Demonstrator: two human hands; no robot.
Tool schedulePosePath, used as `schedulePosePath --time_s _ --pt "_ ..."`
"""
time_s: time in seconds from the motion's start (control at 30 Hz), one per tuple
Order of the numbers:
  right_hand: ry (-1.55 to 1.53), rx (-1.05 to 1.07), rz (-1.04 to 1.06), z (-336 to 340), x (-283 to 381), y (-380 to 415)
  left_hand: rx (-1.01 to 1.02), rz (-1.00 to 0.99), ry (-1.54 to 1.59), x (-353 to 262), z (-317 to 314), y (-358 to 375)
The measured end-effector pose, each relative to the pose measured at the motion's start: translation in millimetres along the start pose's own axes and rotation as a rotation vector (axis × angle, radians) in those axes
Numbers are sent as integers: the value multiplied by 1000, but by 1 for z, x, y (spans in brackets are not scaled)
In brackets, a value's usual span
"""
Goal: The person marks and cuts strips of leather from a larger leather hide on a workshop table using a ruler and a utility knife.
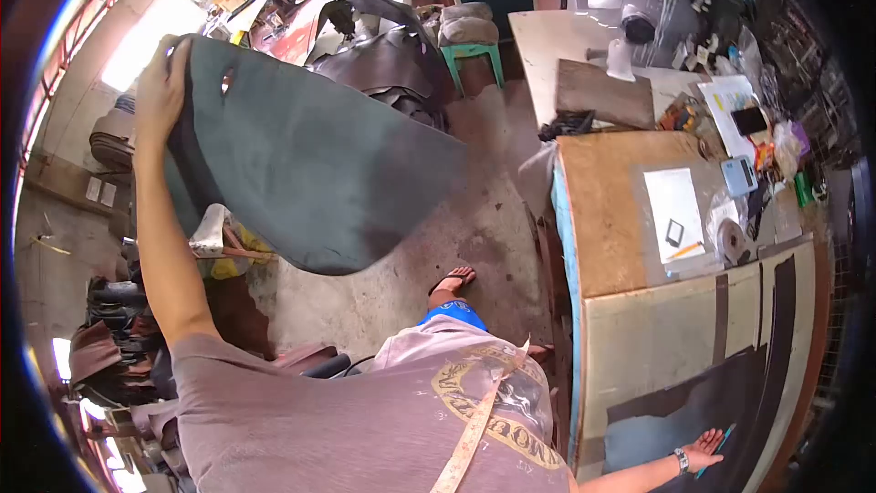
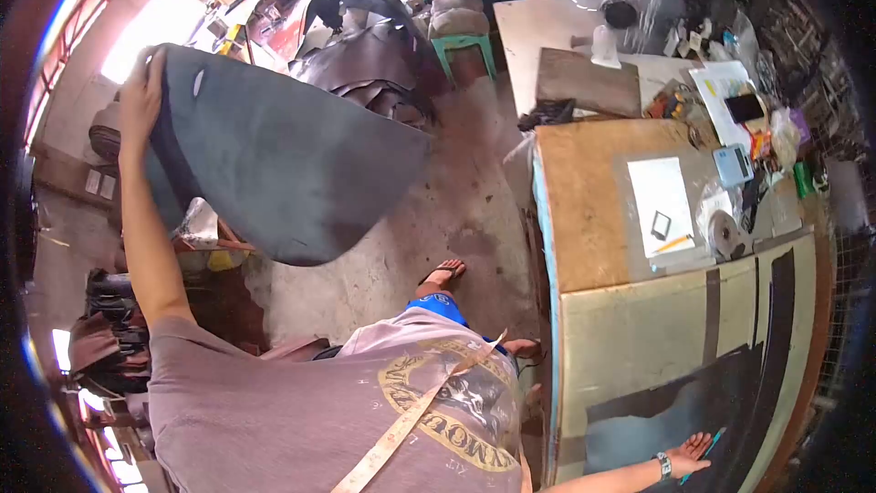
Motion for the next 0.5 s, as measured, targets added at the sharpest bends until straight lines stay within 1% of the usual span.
schedulePosePath --time_s 0.07,0.17,0.2,0.23,0.27,0.3,0.33,0.37,0.4,0.43,0.47,0.5 --pt "-1 -12 50 4 3 29 82 57 -73 78 -43 -28" --pt "53 -34 94 2 7 92 28 -9 -227 204 -89 -77" --pt "-37 -26 118 8 0 104 -33 -49 -283 247 -99 -93" --pt "-84 134 233 -18 6 142 -82 -84 -343 286 -106 -106" --pt "-114 303 352 -35 25 186 -68 -138 -390 307 -110 -117" --pt "-109 325 365 -45 29 216 -68 -187 -438 327 -111 -131" --pt "-258 411 -30 -16 -4 177 -27 -295 -595 354 -126 -153" --pt "-199 454 43 -16 -3 186 31 -411 -749 381 -143 -161" --pt "-196 467 34 -27 7 206 -80 -313 -430 363 -145 -162" --pt "-196 472 23 -37 15 228 -193 -217 -111 312 -150 -169" --pt "-95 424 72 -45 27 250 3 -20 -67 268 -163 -176" --pt "8 373 124 -56 43 272 15 -124 -613 276 -210 -199"
Point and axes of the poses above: each hand's wrist, its own y-axis away from the middle knuckle, its own z-axis out of the back of the hand, x = y × z, the point moved 7 cm from there along -y, towards the middle knuckle, and after that the axes turned 3 degrees about x, right-handed, at the moved point
